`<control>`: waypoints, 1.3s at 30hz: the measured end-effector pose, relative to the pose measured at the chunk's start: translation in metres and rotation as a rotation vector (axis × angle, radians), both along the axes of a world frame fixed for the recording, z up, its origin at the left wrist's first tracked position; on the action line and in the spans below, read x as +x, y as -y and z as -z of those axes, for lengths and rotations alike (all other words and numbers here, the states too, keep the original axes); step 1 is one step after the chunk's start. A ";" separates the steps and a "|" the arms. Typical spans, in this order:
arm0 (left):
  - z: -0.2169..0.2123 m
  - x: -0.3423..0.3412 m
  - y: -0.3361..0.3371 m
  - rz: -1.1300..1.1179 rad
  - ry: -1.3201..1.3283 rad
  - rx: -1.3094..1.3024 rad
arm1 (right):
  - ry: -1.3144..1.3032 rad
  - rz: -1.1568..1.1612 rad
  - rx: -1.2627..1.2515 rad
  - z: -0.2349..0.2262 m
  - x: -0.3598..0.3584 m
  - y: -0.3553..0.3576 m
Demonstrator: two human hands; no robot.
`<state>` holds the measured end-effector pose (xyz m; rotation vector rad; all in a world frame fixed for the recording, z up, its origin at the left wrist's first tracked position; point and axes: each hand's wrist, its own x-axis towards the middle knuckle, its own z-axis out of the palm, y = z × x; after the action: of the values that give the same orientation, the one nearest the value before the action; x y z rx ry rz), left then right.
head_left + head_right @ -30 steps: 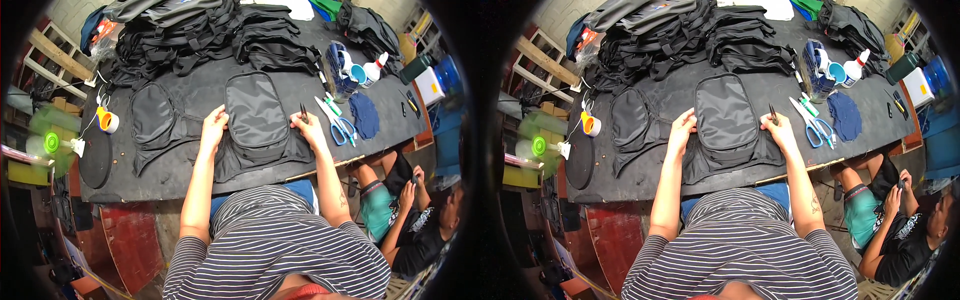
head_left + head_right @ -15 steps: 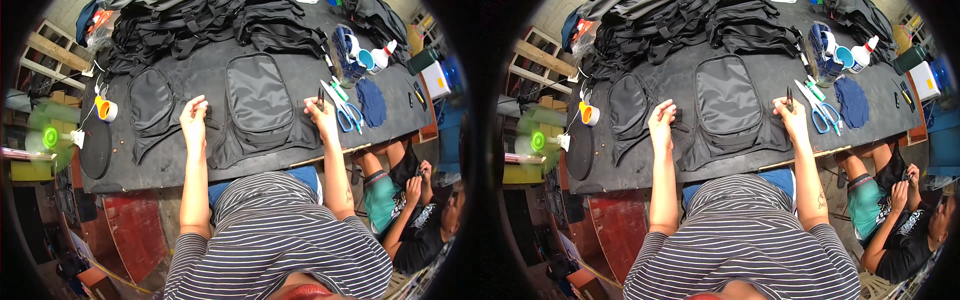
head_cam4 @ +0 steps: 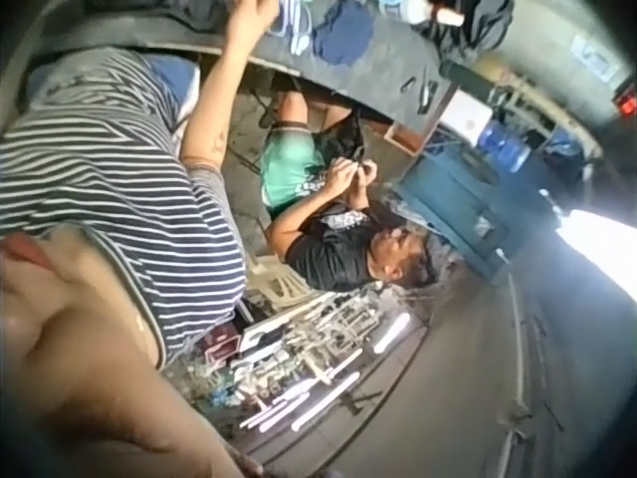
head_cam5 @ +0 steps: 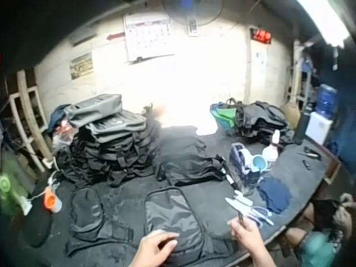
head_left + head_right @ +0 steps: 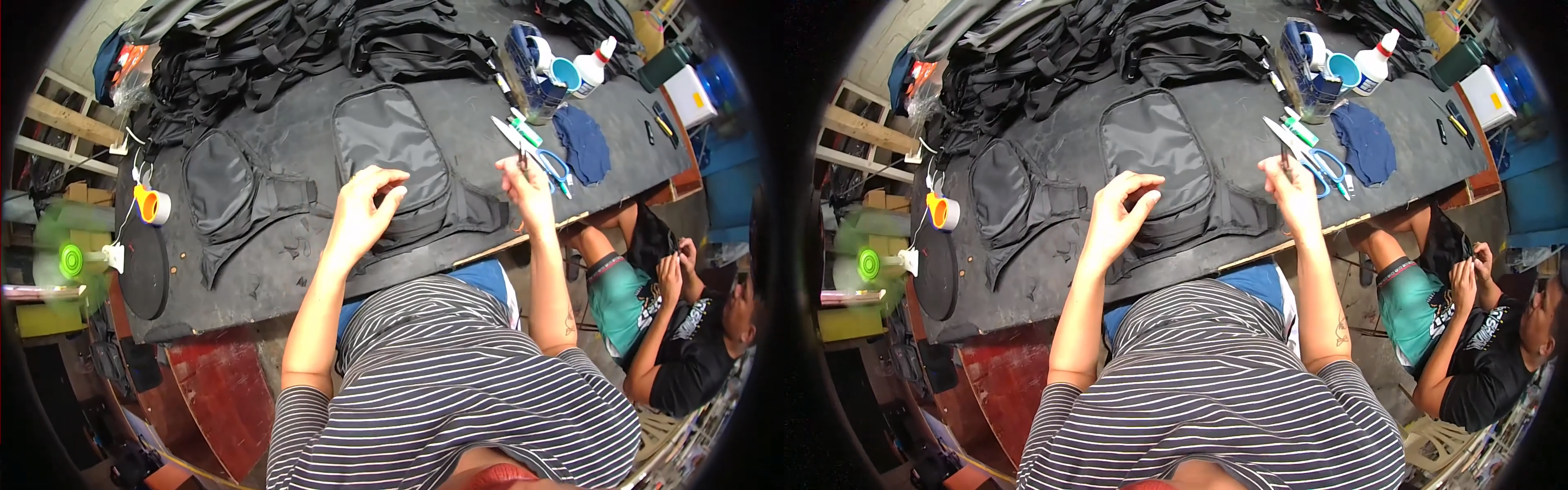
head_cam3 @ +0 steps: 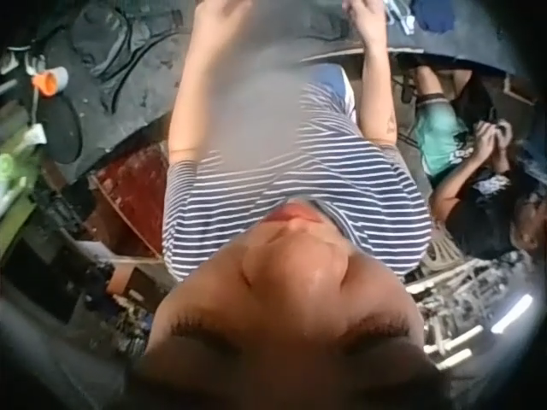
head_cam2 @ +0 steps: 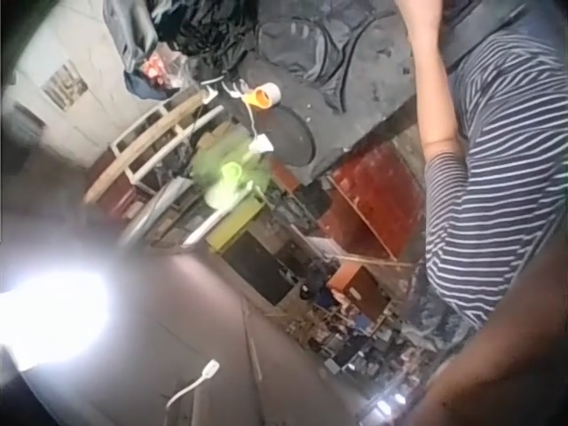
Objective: Trimming excess fabric and threads from black pouches using scissors.
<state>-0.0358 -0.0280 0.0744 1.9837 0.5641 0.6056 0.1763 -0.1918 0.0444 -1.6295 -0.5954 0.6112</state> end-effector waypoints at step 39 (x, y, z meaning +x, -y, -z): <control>0.033 -0.037 0.040 -0.204 0.134 0.556 | 0.643 -0.055 -0.102 0.003 -0.058 0.021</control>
<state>-0.0729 -0.0681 0.0410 2.3903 0.5597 1.1074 0.1183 -0.2126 0.0414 -1.9144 -1.0906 0.1417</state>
